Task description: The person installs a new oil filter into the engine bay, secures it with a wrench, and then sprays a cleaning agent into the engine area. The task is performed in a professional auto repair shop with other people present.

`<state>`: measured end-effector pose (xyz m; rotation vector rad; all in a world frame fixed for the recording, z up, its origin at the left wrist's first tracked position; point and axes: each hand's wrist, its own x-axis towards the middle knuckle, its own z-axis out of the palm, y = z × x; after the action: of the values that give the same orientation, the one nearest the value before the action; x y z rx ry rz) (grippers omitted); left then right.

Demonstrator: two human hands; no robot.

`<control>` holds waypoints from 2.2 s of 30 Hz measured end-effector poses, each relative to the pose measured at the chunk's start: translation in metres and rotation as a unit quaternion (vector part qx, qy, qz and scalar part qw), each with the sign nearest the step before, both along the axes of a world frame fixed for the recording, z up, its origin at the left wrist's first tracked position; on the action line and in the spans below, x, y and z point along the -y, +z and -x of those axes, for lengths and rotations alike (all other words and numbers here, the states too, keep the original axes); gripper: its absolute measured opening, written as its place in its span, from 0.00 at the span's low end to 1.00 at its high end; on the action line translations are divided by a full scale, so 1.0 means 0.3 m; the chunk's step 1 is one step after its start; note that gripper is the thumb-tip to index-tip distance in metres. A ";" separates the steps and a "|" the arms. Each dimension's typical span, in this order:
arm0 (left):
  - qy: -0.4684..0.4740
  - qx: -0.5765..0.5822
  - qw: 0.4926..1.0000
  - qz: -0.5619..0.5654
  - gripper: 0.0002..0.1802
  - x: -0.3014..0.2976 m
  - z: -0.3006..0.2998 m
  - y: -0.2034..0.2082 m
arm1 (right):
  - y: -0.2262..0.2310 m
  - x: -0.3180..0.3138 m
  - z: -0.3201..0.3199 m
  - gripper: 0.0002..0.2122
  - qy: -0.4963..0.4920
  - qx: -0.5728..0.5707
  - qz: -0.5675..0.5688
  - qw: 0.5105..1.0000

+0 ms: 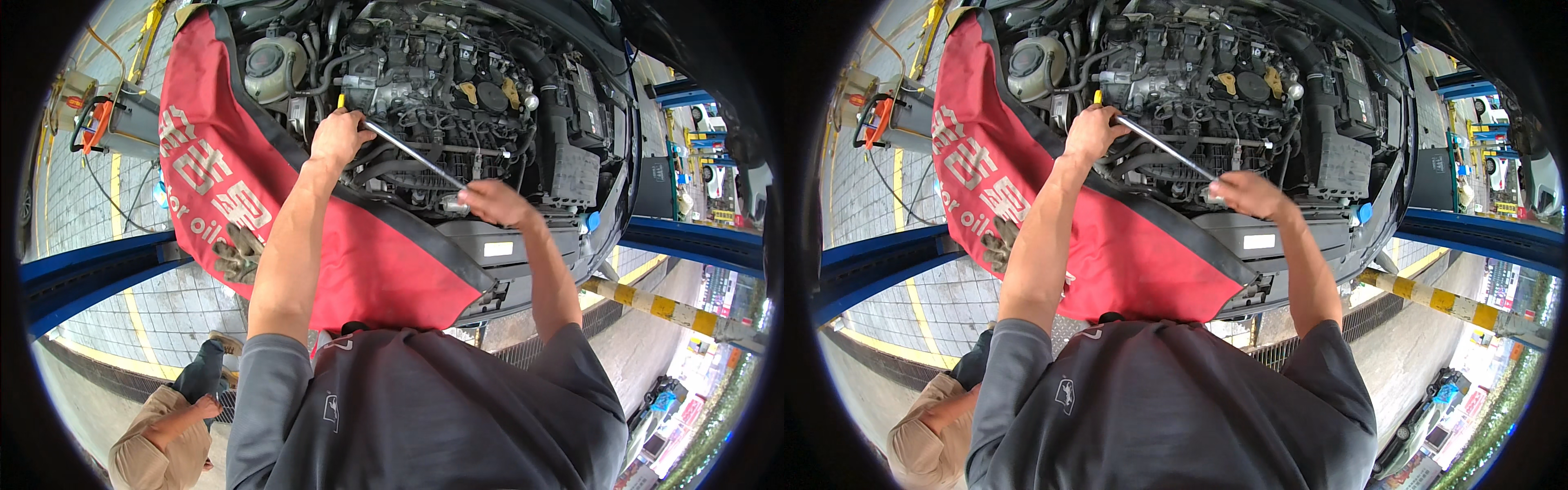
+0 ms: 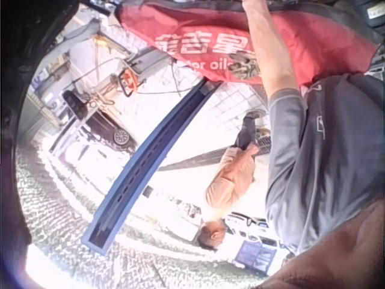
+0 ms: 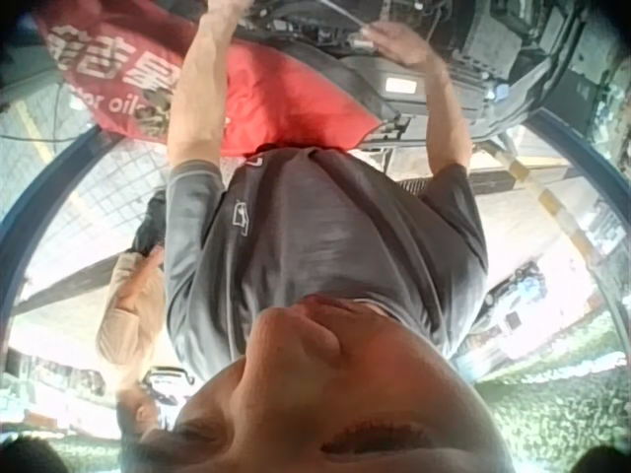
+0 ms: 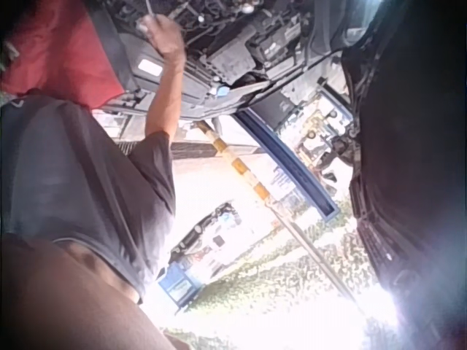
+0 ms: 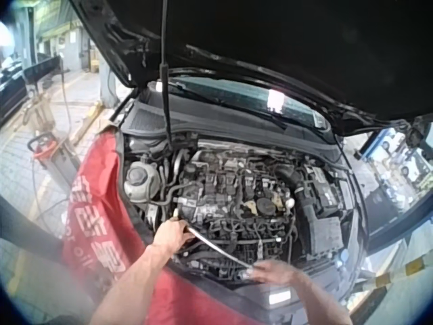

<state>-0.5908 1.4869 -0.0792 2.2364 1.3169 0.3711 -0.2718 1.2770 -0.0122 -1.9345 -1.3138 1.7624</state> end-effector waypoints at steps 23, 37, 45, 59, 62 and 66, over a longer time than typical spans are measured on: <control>-0.037 0.065 0.997 -0.036 0.19 0.023 0.044 0.024 | 0.014 0.136 0.222 0.24 0.022 0.143 -0.183 0.972; -0.004 0.008 0.999 -0.031 0.21 -0.011 0.002 -0.028 | -0.061 0.019 0.080 0.32 0.017 0.173 -0.140 0.975; -0.064 0.040 0.996 -0.053 0.22 -0.028 0.034 -0.072 | -0.040 0.244 0.761 0.30 -0.310 -0.112 -0.063 0.942; -0.036 0.030 0.997 -0.059 0.22 -0.010 0.018 0.034 | 0.024 0.123 0.282 0.25 -0.025 0.177 -0.208 0.962; -0.029 0.034 0.999 0.001 0.24 -0.002 0.026 -0.007 | 0.050 0.081 0.147 0.26 0.010 0.194 -0.212 0.958; -0.027 0.036 0.997 -0.070 0.22 -0.009 0.045 -0.038 | 0.043 -0.021 0.045 0.24 0.041 0.326 -0.235 0.915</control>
<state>-0.6044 1.4897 -0.0905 2.3455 1.2241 0.5345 -0.2854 1.2832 0.0006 -2.2501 -1.8227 0.6954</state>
